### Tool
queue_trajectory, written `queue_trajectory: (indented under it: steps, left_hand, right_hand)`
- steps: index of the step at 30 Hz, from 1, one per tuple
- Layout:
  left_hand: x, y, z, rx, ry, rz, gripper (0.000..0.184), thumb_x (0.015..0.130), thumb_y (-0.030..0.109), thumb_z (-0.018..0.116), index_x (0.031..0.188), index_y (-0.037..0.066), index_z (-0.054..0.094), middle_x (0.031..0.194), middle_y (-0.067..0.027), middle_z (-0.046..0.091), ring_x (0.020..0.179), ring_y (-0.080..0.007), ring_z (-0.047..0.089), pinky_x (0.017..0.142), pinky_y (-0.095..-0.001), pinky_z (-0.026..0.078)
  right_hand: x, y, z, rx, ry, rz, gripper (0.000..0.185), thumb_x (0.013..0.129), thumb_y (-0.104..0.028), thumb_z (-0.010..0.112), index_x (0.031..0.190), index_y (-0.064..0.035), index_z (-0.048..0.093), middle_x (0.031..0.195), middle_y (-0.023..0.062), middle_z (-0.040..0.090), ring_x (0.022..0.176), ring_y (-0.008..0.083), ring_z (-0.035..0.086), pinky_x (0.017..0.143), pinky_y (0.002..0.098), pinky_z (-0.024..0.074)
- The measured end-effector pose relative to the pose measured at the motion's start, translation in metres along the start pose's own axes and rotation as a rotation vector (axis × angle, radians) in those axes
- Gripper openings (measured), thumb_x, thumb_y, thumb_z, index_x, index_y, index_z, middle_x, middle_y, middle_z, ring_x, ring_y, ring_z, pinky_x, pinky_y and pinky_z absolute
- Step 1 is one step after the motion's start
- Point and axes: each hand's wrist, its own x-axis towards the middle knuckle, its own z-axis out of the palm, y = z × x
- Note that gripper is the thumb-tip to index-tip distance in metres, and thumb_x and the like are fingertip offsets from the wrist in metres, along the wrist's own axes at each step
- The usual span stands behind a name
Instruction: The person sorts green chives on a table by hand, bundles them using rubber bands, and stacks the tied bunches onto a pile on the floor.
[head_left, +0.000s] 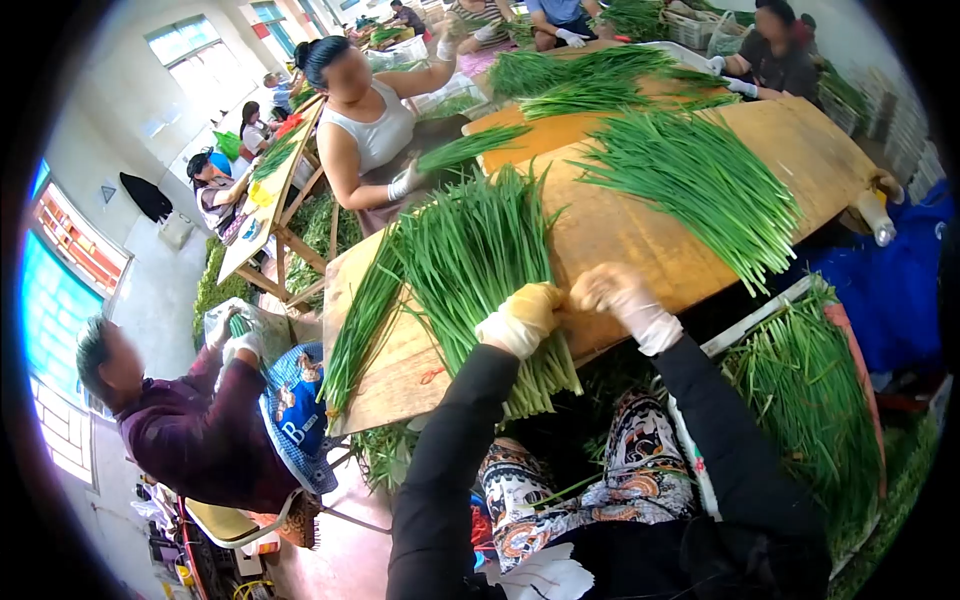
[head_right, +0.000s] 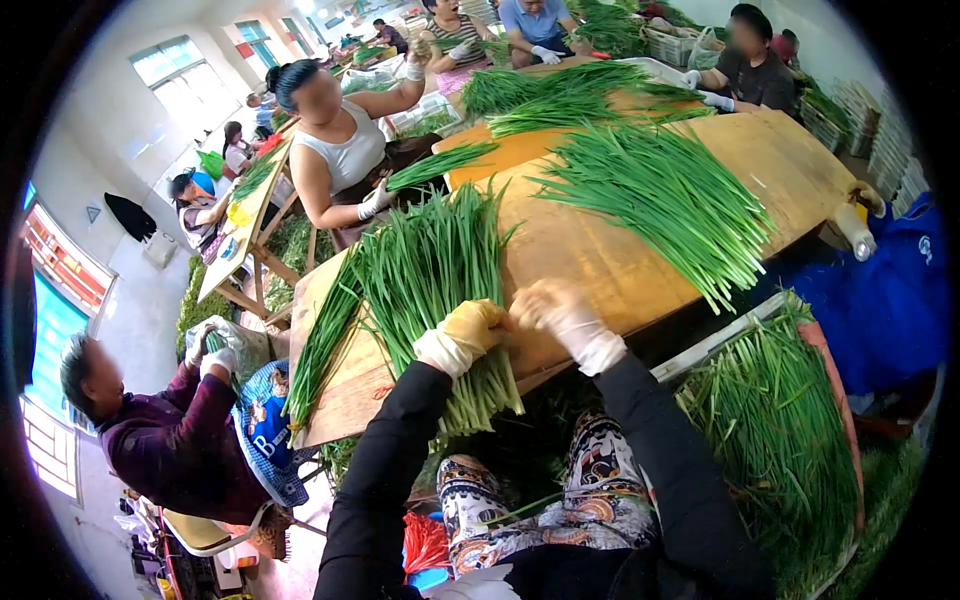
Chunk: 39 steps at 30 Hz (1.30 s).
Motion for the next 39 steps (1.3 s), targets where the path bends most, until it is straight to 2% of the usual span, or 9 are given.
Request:
queue_trajectory:
  steps: [1, 4, 6, 13, 14, 21, 26, 37, 39]
  left_hand:
    - [-0.002, 0.009, -0.006, -0.025, 0.010, -0.123, 0.018, 0.063, 0.005, 0.063, 0.080, 0.003, 0.064, 0.072, -0.0118, 0.060, 0.071, -0.0268, 0.057, 0.065, -0.0318, 0.046]
    - [-0.008, 0.013, -0.006, -0.157, 0.080, -0.232, 0.017, 0.063, 0.006, 0.064, 0.080, 0.005, 0.065, 0.070, -0.0110, 0.060, 0.068, -0.0265, 0.058, 0.064, -0.0316, 0.046]
    - [-0.006, 0.007, -0.004, 0.024, 0.171, -0.058, 0.018, 0.064, 0.012, 0.068, 0.081, 0.010, 0.066, 0.068, -0.0074, 0.060, 0.069, -0.0244, 0.057, 0.063, -0.0326, 0.046]
    - [-0.005, 0.030, -0.014, 0.249, 0.441, 0.078, 0.018, 0.065, 0.027, 0.068, 0.076, 0.015, 0.062, 0.091, -0.0056, 0.057, 0.086, -0.0277, 0.050, 0.075, -0.0389, 0.039]
    - [-0.007, 0.036, -0.017, 0.170, 0.516, 0.133, 0.017, 0.065, 0.026, 0.068, 0.072, 0.013, 0.061, 0.094, -0.0071, 0.057, 0.089, -0.0282, 0.051, 0.077, -0.0388, 0.039]
    - [-0.108, 0.021, -0.058, -0.552, 1.296, 0.017, 0.013, 0.084, 0.007, 0.051, 0.096, 0.005, 0.056, 0.099, -0.0088, 0.060, 0.083, -0.0148, 0.057, 0.075, -0.0269, 0.046]
    - [-0.220, -0.073, -0.040, -0.089, 0.674, -0.735, 0.019, 0.074, 0.010, 0.061, 0.091, 0.002, 0.063, 0.084, -0.0125, 0.063, 0.074, -0.0234, 0.059, 0.066, -0.0289, 0.045]
    - [-0.225, -0.088, -0.028, 0.363, 0.326, -0.514, 0.015, 0.071, 0.010, 0.067, 0.085, 0.004, 0.063, 0.073, -0.0022, 0.057, 0.064, -0.0107, 0.049, 0.062, -0.0214, 0.041]
    - [-0.221, -0.076, -0.028, 0.000, 0.413, -0.717, 0.013, 0.075, 0.012, 0.064, 0.084, 0.003, 0.062, 0.074, -0.0023, 0.058, 0.065, -0.0102, 0.050, 0.063, -0.0213, 0.042]
  right_hand:
    - [0.008, 0.027, -0.008, 0.811, -0.085, -0.066, 0.015, 0.084, -0.018, 0.054, 0.087, -0.0032, 0.057, 0.082, 0.0021, 0.059, 0.071, 0.0098, 0.057, 0.059, 0.0241, 0.0452]
    - [0.002, 0.029, 0.002, 0.975, 0.203, 0.107, 0.025, 0.081, -0.009, 0.056, 0.105, -0.0042, 0.052, 0.099, 0.0031, 0.057, 0.087, 0.0118, 0.055, 0.075, 0.0246, 0.0449]
    - [-0.005, 0.046, 0.019, -0.047, 0.086, -0.262, 0.040, 0.076, -0.003, 0.059, 0.114, -0.0059, 0.048, 0.105, 0.0026, 0.055, 0.094, 0.0119, 0.052, 0.082, 0.0244, 0.0422]
    - [0.018, 0.084, 0.072, 1.072, 0.406, 0.022, 0.020, 0.074, 0.009, 0.053, 0.089, -0.0029, 0.057, 0.088, 0.0036, 0.058, 0.079, 0.0128, 0.053, 0.072, 0.0248, 0.0448]
    - [0.011, 0.068, 0.074, 0.433, 0.450, -0.073, 0.013, 0.075, 0.005, 0.055, 0.084, -0.0035, 0.058, 0.080, 0.0026, 0.059, 0.075, 0.0119, 0.053, 0.071, 0.0239, 0.0438]
    - [0.017, 0.039, 0.054, 0.230, 0.244, -0.108, 0.007, 0.082, -0.007, 0.056, 0.087, -0.0036, 0.058, 0.085, 0.0027, 0.062, 0.066, 0.0076, 0.053, 0.060, 0.0204, 0.0432]
    - [0.019, 0.027, 0.053, 0.059, 0.227, -0.144, 0.011, 0.082, -0.012, 0.057, 0.089, -0.0042, 0.059, 0.082, 0.0050, 0.062, 0.061, 0.0106, 0.054, 0.058, 0.0237, 0.0453]
    - [0.019, 0.036, 0.054, 0.070, 0.299, -0.085, 0.014, 0.080, -0.017, 0.061, 0.084, -0.0036, 0.063, 0.080, 0.0055, 0.059, 0.066, 0.0094, 0.056, 0.058, 0.0210, 0.0476]
    - [0.017, 0.036, 0.053, 0.115, 0.318, -0.125, 0.014, 0.080, -0.017, 0.060, 0.082, -0.0038, 0.063, 0.080, 0.0053, 0.061, 0.067, 0.0097, 0.056, 0.058, 0.0218, 0.0473]
